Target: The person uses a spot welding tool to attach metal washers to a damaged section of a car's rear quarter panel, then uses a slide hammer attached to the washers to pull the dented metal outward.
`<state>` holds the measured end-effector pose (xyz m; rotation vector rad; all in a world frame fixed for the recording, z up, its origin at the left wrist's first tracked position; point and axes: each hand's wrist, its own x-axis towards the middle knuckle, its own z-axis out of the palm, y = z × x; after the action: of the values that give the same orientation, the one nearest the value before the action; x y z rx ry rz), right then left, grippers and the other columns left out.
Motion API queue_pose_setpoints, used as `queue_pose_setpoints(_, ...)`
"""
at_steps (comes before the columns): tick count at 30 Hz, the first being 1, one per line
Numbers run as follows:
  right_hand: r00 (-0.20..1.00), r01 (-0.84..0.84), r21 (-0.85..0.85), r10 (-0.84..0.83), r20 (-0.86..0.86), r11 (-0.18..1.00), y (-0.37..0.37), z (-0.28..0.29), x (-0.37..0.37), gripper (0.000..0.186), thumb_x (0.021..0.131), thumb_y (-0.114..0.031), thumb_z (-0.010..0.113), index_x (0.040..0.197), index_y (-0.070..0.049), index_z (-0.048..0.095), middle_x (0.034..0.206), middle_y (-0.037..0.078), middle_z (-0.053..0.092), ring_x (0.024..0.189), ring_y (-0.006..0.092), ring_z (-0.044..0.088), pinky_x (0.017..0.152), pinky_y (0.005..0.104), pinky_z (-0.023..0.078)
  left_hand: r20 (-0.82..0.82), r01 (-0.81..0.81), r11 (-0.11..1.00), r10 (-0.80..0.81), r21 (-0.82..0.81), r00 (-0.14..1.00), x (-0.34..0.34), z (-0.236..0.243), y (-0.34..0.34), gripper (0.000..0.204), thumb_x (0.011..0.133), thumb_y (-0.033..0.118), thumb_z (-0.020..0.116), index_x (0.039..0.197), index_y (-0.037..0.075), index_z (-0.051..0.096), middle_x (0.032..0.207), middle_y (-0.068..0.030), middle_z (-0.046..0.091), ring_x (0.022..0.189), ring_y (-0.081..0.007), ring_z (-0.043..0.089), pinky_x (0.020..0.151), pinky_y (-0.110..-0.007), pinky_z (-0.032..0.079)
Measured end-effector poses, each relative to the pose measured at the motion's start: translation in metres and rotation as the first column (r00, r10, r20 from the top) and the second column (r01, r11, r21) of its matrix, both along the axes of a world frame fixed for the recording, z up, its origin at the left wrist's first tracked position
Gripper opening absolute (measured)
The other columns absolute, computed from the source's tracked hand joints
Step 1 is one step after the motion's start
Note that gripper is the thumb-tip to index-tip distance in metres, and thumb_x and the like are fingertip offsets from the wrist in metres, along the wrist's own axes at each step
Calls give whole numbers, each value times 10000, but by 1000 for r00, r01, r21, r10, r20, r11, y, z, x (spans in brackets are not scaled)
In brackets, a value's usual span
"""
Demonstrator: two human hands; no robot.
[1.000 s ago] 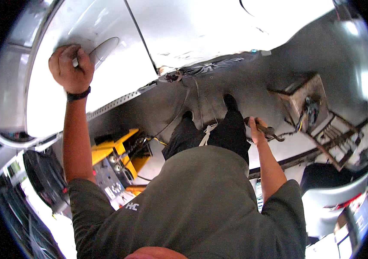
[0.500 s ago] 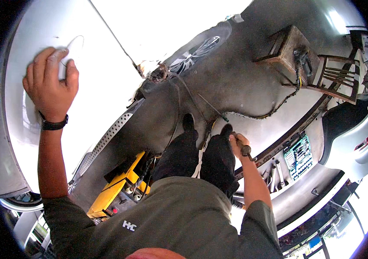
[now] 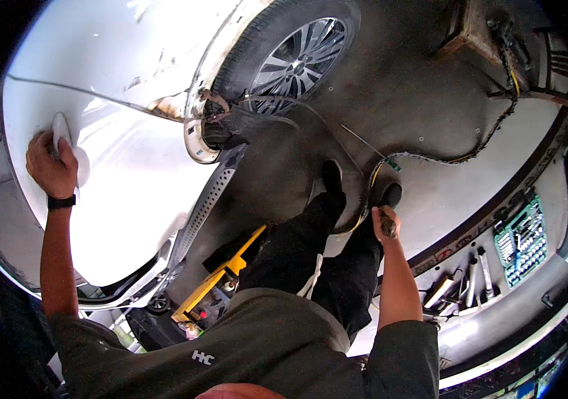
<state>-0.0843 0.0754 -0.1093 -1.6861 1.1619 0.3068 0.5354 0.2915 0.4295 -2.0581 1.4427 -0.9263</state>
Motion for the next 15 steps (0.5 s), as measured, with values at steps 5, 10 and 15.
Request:
queue_pose_setpoints(5,996,-85,10,85,-9,996,-25,-105,-26,436,908,-473,679,951,-40,669,851,185,670,824,357,658,742,460,509,-12,16,999,-16,40,1000,-3,2,-8,366,949,307,625,1070,-38,608,1079,-210,649,973,-401,621,852,-488,487)
queue_pose_setpoints(10,934,-132,4,126,-333,991,-44,-153,-12,439,803,-429,758,1105,-117,691,1095,178,715,1072,357,679,922,451,534,34,-43,993,40,106,999,0,7,0,362,935,276,610,1054,-65,611,1035,-239,641,905,-420,624,811,-485,504)
queue_pose_setpoints(15,971,1,-119,-30,-237,993,-85,-252,-61,441,840,-410,756,1116,-70,705,1115,168,720,1056,363,679,882,449,527,-34,-44,996,47,76,998,20,15,25,399,998,298,561,1102,-87,569,1018,-242,620,927,-403,605,847,-449,483)
